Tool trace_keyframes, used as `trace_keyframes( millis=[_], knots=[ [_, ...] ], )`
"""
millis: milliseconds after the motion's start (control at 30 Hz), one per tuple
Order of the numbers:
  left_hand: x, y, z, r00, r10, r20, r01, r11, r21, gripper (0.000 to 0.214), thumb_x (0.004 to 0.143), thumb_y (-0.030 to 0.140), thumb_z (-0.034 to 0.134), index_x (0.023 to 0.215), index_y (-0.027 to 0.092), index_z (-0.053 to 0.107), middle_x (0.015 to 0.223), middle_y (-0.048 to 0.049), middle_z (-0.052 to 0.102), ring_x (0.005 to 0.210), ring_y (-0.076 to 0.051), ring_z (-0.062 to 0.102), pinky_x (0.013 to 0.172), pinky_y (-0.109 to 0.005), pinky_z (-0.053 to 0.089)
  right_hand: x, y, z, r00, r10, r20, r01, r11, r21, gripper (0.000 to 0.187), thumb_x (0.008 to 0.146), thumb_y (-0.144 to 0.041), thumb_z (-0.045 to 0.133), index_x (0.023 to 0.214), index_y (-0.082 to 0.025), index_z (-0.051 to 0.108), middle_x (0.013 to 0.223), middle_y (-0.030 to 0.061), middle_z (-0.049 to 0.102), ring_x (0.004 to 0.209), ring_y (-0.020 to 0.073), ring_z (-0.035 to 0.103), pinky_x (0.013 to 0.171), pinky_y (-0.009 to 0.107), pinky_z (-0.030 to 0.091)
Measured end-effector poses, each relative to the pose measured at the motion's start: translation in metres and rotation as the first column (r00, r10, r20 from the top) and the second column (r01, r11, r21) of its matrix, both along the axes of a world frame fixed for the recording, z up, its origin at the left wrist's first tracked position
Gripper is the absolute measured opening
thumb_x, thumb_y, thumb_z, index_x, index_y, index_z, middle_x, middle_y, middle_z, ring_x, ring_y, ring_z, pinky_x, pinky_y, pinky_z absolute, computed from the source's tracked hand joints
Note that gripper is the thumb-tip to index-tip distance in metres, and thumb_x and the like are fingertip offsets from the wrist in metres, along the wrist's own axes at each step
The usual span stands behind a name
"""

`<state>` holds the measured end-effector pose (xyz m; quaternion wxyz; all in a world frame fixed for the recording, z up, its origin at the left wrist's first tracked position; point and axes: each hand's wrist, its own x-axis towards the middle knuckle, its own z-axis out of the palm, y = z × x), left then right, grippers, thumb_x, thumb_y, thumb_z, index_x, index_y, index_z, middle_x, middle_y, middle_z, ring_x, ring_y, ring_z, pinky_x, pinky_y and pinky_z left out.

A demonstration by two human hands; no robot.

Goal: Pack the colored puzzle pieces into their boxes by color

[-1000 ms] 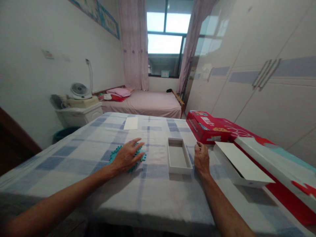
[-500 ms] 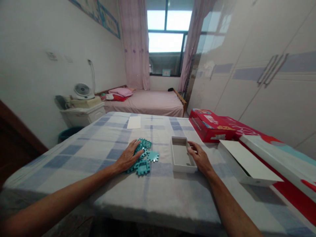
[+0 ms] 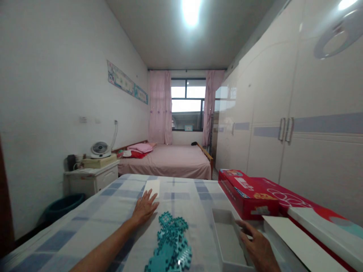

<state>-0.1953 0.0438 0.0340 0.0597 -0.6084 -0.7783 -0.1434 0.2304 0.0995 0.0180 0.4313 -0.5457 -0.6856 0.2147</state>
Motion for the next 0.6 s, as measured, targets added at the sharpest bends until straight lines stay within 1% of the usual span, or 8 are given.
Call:
trace_keyframes(
  millis=[67,100,167,267,367,467,533,600],
  knots=[
    [-0.012,0.003,-0.001,1.0,0.001,-0.009,-0.002,0.995,-0.095,0.048,0.092,0.038,0.032,0.136,0.021,0.044,0.148,-0.0128,0.038,0.138,-0.029,0.03,0.105,-0.05,0.031,0.002,0.003,-0.003,1.0,0.014,-0.004,-0.014,1.0,0.006,0.042,0.064,-0.05,0.054,0.094,-0.028,0.074,0.089,0.0034,0.075,0.086,0.0282,0.069,0.071,0.033,0.054],
    [-0.015,0.003,-0.002,1.0,0.0,-0.01,-0.002,0.992,-0.123,0.047,0.092,0.038,0.031,0.134,0.021,0.045,0.144,-0.0123,0.043,0.135,-0.028,0.036,0.103,-0.048,0.033,0.003,0.005,-0.005,1.0,0.014,-0.004,-0.014,1.0,0.008,0.041,0.064,-0.05,0.054,0.093,-0.029,0.074,0.09,0.0028,0.075,0.087,0.0281,0.069,0.071,0.033,0.054],
    [-0.016,0.003,-0.001,1.0,0.003,-0.015,-0.005,0.991,-0.131,0.045,0.092,0.04,0.03,0.128,0.02,0.05,0.133,-0.0116,0.053,0.125,-0.026,0.047,0.098,-0.044,0.038,0.003,0.006,-0.007,1.0,0.006,-0.003,-0.006,1.0,0.009,0.04,0.065,-0.051,0.054,0.092,-0.03,0.074,0.091,0.0023,0.075,0.088,0.028,0.069,0.073,0.033,0.054],
    [-0.012,-0.004,0.004,0.999,0.007,-0.036,-0.011,0.994,-0.106,0.043,0.09,0.043,0.031,0.114,0.02,0.058,0.119,-0.0108,0.061,0.112,-0.025,0.055,0.093,-0.04,0.04,0.002,0.006,-0.008,1.0,-0.005,-0.004,0.005,1.0,0.012,0.041,0.065,-0.053,0.054,0.091,-0.029,0.075,0.091,0.0027,0.074,0.088,0.0284,0.069,0.075,0.034,0.055],
    [-0.004,-0.018,0.012,0.998,-0.013,-0.06,0.008,0.995,-0.097,0.043,0.09,0.045,0.032,0.105,0.02,0.063,0.111,-0.0114,0.064,0.104,-0.026,0.059,0.089,-0.039,0.042,0.002,0.005,-0.008,1.0,0.006,-0.013,-0.006,1.0,0.007,0.042,0.064,-0.053,0.055,0.09,-0.028,0.075,0.092,0.0038,0.074,0.09,0.0295,0.069,0.076,0.036,0.055],
    [0.007,-0.036,0.019,0.998,-0.034,-0.061,0.026,0.992,-0.126,0.043,0.089,0.046,0.033,0.098,0.02,0.066,0.104,-0.0122,0.066,0.1,-0.027,0.061,0.089,-0.042,0.043,0.002,0.006,-0.009,0.998,0.046,-0.038,-0.046,0.999,-0.001,0.04,0.066,-0.051,0.056,0.093,-0.027,0.075,0.097,0.0045,0.073,0.094,0.0297,0.068,0.077,0.036,0.055],
    [0.016,-0.047,0.021,0.999,-0.042,-0.031,0.038,0.993,-0.11,0.046,0.09,0.046,0.032,0.101,0.019,0.067,0.105,-0.0131,0.067,0.103,-0.028,0.061,0.092,-0.044,0.042,0.003,0.007,-0.01,0.996,0.074,-0.049,-0.075,0.997,-0.005,0.04,0.066,-0.05,0.056,0.093,-0.027,0.075,0.098,0.0049,0.073,0.094,0.0297,0.068,0.076,0.037,0.055],
    [0.027,-0.052,0.017,0.995,-0.087,0.051,0.09,0.994,-0.057,0.05,0.091,0.046,0.028,0.114,0.018,0.063,0.118,-0.0135,0.063,0.115,-0.027,0.056,0.101,-0.042,0.038,0.003,0.006,-0.008,0.995,0.088,-0.043,-0.089,0.996,-0.011,0.041,0.066,-0.05,0.055,0.093,-0.027,0.074,0.094,0.0051,0.074,0.089,0.0292,0.069,0.074,0.037,0.056]
  ],
)
